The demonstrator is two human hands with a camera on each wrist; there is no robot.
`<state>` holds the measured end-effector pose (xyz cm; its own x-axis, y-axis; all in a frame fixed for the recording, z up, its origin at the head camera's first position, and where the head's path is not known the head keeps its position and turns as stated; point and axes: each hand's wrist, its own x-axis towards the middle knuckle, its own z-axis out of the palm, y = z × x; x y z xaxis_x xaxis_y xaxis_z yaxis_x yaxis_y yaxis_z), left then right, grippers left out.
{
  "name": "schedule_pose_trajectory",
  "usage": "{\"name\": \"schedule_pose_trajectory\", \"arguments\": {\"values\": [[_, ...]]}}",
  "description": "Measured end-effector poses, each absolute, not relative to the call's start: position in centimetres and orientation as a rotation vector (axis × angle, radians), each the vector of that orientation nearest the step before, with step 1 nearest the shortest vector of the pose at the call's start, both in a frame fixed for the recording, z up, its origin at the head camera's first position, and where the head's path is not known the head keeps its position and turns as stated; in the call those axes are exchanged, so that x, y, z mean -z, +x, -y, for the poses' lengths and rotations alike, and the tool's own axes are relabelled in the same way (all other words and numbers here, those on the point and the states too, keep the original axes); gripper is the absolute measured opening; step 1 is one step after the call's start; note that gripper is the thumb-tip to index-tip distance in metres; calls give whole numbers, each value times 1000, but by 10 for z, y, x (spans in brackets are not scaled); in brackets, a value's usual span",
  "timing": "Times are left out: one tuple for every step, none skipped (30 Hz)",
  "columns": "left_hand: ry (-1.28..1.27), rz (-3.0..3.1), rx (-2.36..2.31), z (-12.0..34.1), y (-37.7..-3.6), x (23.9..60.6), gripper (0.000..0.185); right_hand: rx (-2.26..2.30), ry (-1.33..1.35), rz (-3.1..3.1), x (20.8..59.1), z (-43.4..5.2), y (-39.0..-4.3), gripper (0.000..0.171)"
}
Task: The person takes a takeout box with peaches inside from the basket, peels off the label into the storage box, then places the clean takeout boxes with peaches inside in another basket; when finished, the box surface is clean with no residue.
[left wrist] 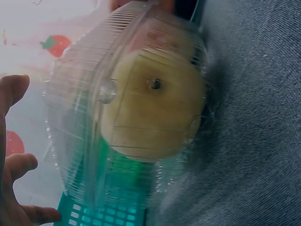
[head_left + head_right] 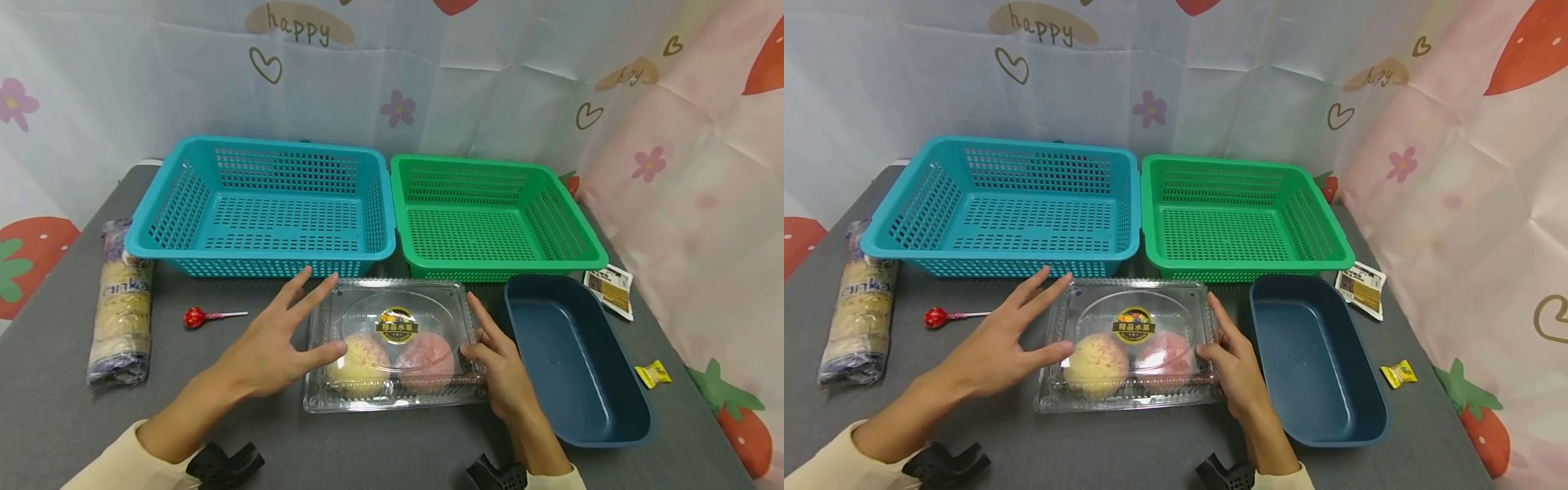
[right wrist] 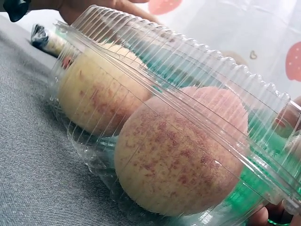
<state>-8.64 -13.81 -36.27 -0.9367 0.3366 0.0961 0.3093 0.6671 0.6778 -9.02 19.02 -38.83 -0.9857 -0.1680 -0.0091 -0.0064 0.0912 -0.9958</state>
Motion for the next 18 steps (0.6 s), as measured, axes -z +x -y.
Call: {"name": "schedule_pose_trajectory", "arguments": {"values": [[544, -2830, -1140, 137, -87, 364, 85, 2031, -180, -2230, 388, -190, -90, 77], [541, -2826, -1138, 137, -87, 365, 84, 2028, -181, -2231, 388, -190, -90, 77], [536, -2823, -1136, 136, -87, 366, 84, 2025, -181, -2234, 388, -190, -91, 77], [528, -2820, -1129, 135, -88, 367, 84, 2021, -182, -2238, 388, -190, -91, 77], [522, -2817, -1125, 134, -88, 368, 85, 2017, -183, -2242, 388, -190, -91, 77], [515, -2814, -1120, 133, -88, 369, 85, 2016, -183, -2244, 388, -190, -91, 77], [502, -2809, -1115, 133, -88, 370, 85, 2015, -184, -2245, 388, -190, -90, 77], [496, -2807, -1111, 132, -88, 370, 85, 2016, -183, -2246, 388, -190, -90, 77], [487, -2806, -1103, 131, -88, 371, 85, 2014, -185, -2249, 388, -190, -90, 77], [478, -2804, -1094, 130, -88, 372, 86, 2013, -187, -2250, 388, -190, -90, 76], [468, -2803, -1084, 130, -89, 372, 86, 2015, -189, -2249, 388, -190, -90, 76], [458, -2802, -1072, 129, -89, 373, 87, 2014, -190, -2250, 388, -190, -90, 76], [445, -2801, -1055, 129, -89, 373, 88, 2013, -193, -2250, 388, -190, -90, 76], [433, -2799, -1040, 128, -89, 374, 89, 2013, -195, -2250, 388, -190, -90, 76], [418, -2793, -1026, 128, -89, 374, 90, 2011, -199, -2251, 388, -190, -90, 76], [402, -2786, -1012, 128, -89, 374, 92, 2007, -202, -2255, 388, -190, -89, 76], [385, -2780, -1001, 127, -89, 374, 93, 2002, -205, -2255, 388, -190, -89, 76], [370, -2774, -993, 127, -89, 374, 94, 1995, -210, -2258, 387, -190, -89, 76]]}}
